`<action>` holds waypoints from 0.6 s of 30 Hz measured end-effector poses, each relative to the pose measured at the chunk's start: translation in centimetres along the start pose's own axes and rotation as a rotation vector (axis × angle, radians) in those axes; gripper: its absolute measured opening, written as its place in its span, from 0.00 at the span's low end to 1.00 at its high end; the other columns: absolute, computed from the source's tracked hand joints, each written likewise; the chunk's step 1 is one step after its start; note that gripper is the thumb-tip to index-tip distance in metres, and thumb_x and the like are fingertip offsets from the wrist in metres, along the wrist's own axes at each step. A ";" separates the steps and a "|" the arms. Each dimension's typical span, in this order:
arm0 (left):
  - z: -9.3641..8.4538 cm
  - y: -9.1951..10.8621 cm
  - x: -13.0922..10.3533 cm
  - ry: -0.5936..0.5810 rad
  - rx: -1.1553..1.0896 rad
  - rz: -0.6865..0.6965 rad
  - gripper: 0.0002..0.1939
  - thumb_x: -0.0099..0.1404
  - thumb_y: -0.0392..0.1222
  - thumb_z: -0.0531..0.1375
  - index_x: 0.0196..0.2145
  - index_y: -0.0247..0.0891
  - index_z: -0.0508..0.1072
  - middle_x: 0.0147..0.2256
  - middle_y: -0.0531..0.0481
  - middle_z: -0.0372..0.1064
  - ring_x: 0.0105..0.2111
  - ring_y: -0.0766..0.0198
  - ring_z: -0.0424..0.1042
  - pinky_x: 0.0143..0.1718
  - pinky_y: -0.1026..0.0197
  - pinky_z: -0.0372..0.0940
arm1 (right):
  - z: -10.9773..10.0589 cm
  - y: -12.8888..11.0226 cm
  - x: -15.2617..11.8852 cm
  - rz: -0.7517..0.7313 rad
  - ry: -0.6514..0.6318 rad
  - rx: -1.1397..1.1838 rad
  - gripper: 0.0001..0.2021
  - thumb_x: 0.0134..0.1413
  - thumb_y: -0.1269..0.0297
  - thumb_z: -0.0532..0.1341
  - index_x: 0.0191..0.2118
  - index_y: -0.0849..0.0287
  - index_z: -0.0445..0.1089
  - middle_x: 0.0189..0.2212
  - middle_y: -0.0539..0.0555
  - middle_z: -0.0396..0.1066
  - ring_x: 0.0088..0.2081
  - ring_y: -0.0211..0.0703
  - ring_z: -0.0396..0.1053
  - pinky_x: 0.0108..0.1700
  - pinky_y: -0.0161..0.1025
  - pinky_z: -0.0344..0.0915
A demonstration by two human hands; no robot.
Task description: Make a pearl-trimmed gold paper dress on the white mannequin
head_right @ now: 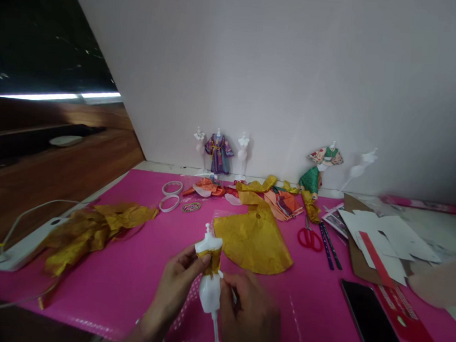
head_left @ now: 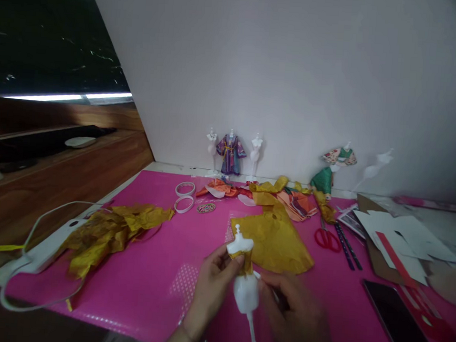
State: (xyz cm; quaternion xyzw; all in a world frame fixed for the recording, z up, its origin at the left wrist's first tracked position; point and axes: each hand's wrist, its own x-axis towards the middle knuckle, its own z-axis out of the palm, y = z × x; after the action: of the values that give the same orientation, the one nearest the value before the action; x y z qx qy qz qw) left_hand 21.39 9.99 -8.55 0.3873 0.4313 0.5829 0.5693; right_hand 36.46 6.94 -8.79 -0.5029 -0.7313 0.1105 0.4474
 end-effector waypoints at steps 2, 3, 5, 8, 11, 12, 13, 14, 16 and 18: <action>-0.1 0.2 -0.1 -0.012 -0.004 0.003 0.17 0.55 0.44 0.69 0.42 0.37 0.79 0.39 0.45 0.80 0.39 0.57 0.77 0.44 0.59 0.69 | -0.1 -0.3 0.0 -0.005 0.019 0.012 0.09 0.61 0.66 0.58 0.33 0.58 0.75 0.23 0.49 0.72 0.24 0.36 0.71 0.27 0.31 0.64; 0.0 0.3 -0.1 -0.022 -0.010 0.007 0.17 0.56 0.44 0.69 0.43 0.37 0.79 0.40 0.45 0.80 0.39 0.57 0.77 0.45 0.59 0.69 | 0.0 -0.5 0.0 -0.009 0.031 0.013 0.09 0.61 0.66 0.58 0.33 0.58 0.75 0.23 0.49 0.72 0.24 0.36 0.71 0.28 0.32 0.64; 0.2 0.4 -0.3 -0.042 -0.023 0.009 0.17 0.56 0.44 0.69 0.44 0.38 0.79 0.41 0.45 0.80 0.40 0.56 0.77 0.45 0.59 0.69 | 0.5 -1.0 0.1 -0.003 0.063 0.013 0.10 0.61 0.67 0.57 0.32 0.59 0.74 0.23 0.50 0.71 0.25 0.37 0.71 0.29 0.33 0.63; 0.6 0.6 -0.6 -0.061 -0.034 0.004 0.17 0.56 0.44 0.69 0.43 0.38 0.79 0.42 0.45 0.79 0.41 0.55 0.77 0.46 0.58 0.68 | 1.1 -1.5 0.3 0.006 0.133 0.017 0.11 0.62 0.67 0.56 0.31 0.60 0.73 0.23 0.50 0.70 0.25 0.37 0.70 0.30 0.33 0.62; 0.9 0.7 -0.9 -0.055 -0.044 -0.001 0.18 0.56 0.44 0.69 0.44 0.37 0.79 0.42 0.44 0.79 0.42 0.55 0.77 0.48 0.56 0.68 | 1.6 -1.6 0.5 -0.020 0.183 0.007 0.11 0.62 0.67 0.56 0.30 0.59 0.73 0.22 0.49 0.69 0.25 0.36 0.69 0.30 0.33 0.61; 1.0 0.7 -1.0 -0.049 -0.043 -0.002 0.18 0.56 0.44 0.69 0.45 0.37 0.79 0.43 0.43 0.79 0.42 0.54 0.77 0.49 0.55 0.68 | 1.7 -1.6 0.5 -0.028 0.195 0.000 0.11 0.63 0.67 0.55 0.30 0.59 0.73 0.22 0.50 0.69 0.25 0.37 0.69 0.30 0.33 0.61; 1.0 0.6 -1.0 -0.044 -0.042 0.000 0.19 0.56 0.43 0.69 0.46 0.37 0.79 0.43 0.43 0.79 0.43 0.54 0.77 0.49 0.55 0.68 | 1.8 -1.5 0.5 -0.032 0.201 -0.008 0.11 0.63 0.68 0.55 0.31 0.59 0.73 0.23 0.50 0.69 0.25 0.37 0.69 0.30 0.34 0.61; 1.0 0.6 -1.0 -0.041 -0.041 0.002 0.20 0.56 0.43 0.69 0.46 0.37 0.78 0.43 0.43 0.79 0.43 0.54 0.77 0.49 0.54 0.68 | 1.9 -1.4 0.5 -0.034 0.203 -0.013 0.11 0.63 0.68 0.55 0.31 0.59 0.73 0.23 0.50 0.69 0.25 0.37 0.69 0.30 0.34 0.61; 0.9 0.6 -1.1 -0.048 -0.051 0.009 0.20 0.56 0.43 0.69 0.47 0.38 0.78 0.44 0.43 0.79 0.44 0.53 0.76 0.50 0.54 0.68 | 2.1 -1.3 0.5 -0.034 0.195 -0.015 0.12 0.63 0.68 0.55 0.31 0.59 0.73 0.23 0.50 0.70 0.25 0.38 0.69 0.31 0.34 0.61; 0.8 0.5 -1.0 -0.068 -0.068 0.012 0.21 0.56 0.44 0.69 0.47 0.38 0.78 0.45 0.42 0.78 0.46 0.52 0.76 0.51 0.53 0.67 | 2.3 -1.2 0.5 -0.027 0.187 -0.005 0.12 0.63 0.68 0.55 0.32 0.59 0.74 0.23 0.50 0.69 0.25 0.38 0.69 0.30 0.35 0.61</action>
State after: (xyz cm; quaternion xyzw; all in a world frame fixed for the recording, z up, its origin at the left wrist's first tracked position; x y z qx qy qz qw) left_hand 22.03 9.01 -7.72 0.3899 0.3892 0.5870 0.5932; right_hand 33.84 7.44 -9.11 -0.5023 -0.6933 0.0554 0.5137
